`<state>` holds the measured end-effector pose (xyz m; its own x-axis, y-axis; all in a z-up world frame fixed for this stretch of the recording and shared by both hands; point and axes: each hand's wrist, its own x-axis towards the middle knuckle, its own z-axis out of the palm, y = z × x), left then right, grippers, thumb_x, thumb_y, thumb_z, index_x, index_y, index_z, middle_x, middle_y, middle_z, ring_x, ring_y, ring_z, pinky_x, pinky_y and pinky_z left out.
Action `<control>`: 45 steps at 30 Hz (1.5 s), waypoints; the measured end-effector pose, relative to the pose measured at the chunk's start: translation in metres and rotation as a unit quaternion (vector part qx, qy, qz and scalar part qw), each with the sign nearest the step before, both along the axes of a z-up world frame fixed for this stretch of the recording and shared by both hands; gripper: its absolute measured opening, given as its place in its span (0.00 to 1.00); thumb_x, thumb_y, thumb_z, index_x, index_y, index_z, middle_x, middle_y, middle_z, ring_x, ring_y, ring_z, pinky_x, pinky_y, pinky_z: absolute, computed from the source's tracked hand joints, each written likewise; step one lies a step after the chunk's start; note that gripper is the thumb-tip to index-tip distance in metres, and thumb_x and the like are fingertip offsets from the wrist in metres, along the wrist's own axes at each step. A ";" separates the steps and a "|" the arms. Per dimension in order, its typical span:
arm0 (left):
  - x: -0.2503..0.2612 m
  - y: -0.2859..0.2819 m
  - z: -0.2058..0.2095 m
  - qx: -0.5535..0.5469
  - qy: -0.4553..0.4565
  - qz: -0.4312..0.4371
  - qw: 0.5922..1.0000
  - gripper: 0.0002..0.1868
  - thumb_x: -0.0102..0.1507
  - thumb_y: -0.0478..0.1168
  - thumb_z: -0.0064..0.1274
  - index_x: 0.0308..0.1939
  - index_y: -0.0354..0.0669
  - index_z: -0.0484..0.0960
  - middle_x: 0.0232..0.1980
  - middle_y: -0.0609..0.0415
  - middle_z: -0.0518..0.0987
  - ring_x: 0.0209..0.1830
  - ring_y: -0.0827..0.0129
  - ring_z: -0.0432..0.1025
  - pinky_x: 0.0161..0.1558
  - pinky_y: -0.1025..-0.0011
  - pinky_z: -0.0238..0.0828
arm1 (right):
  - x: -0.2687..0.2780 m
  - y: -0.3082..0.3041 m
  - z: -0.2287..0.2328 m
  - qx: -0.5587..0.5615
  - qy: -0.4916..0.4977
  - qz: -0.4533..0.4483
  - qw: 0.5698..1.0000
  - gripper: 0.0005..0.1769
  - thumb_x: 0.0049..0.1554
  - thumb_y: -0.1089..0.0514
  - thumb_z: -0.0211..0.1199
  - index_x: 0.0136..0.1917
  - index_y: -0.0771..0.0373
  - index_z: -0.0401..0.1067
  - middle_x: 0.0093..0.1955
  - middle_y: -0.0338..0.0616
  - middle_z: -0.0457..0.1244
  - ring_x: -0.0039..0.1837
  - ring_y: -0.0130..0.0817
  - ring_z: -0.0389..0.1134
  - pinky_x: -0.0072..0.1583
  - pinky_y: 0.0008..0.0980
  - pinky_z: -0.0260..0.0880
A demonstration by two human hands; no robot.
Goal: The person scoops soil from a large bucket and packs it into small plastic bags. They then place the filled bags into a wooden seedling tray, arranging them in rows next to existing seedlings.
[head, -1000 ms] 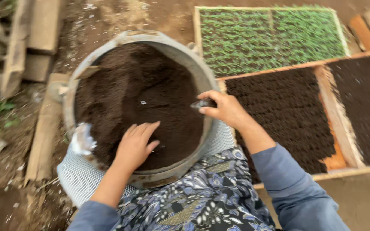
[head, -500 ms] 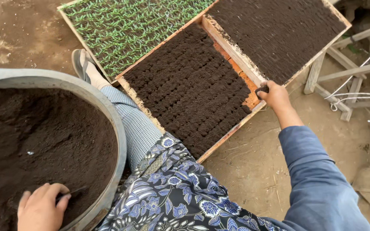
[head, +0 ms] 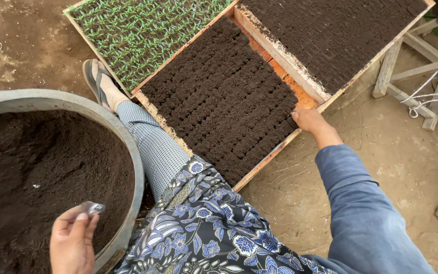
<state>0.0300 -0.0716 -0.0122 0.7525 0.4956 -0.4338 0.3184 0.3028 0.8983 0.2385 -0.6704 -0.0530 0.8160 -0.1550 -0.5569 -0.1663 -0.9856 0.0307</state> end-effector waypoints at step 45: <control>-0.024 0.026 0.079 0.401 -0.165 0.084 0.897 0.25 0.44 0.47 0.65 0.40 0.47 0.73 0.39 0.56 0.71 0.31 0.68 0.71 0.34 0.74 0.71 | -0.121 0.515 0.078 0.706 0.215 0.066 0.671 0.01 0.52 0.64 0.53 0.40 0.63 0.64 0.31 0.36 0.60 0.35 0.25 0.66 0.43 0.23 0.66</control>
<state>0.0058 -0.0455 0.0669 0.6604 0.6666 0.3458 0.0058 -0.4650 0.8853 0.1176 -0.1549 0.0252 0.4876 0.8333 -0.2604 -0.3494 -0.0870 -0.9329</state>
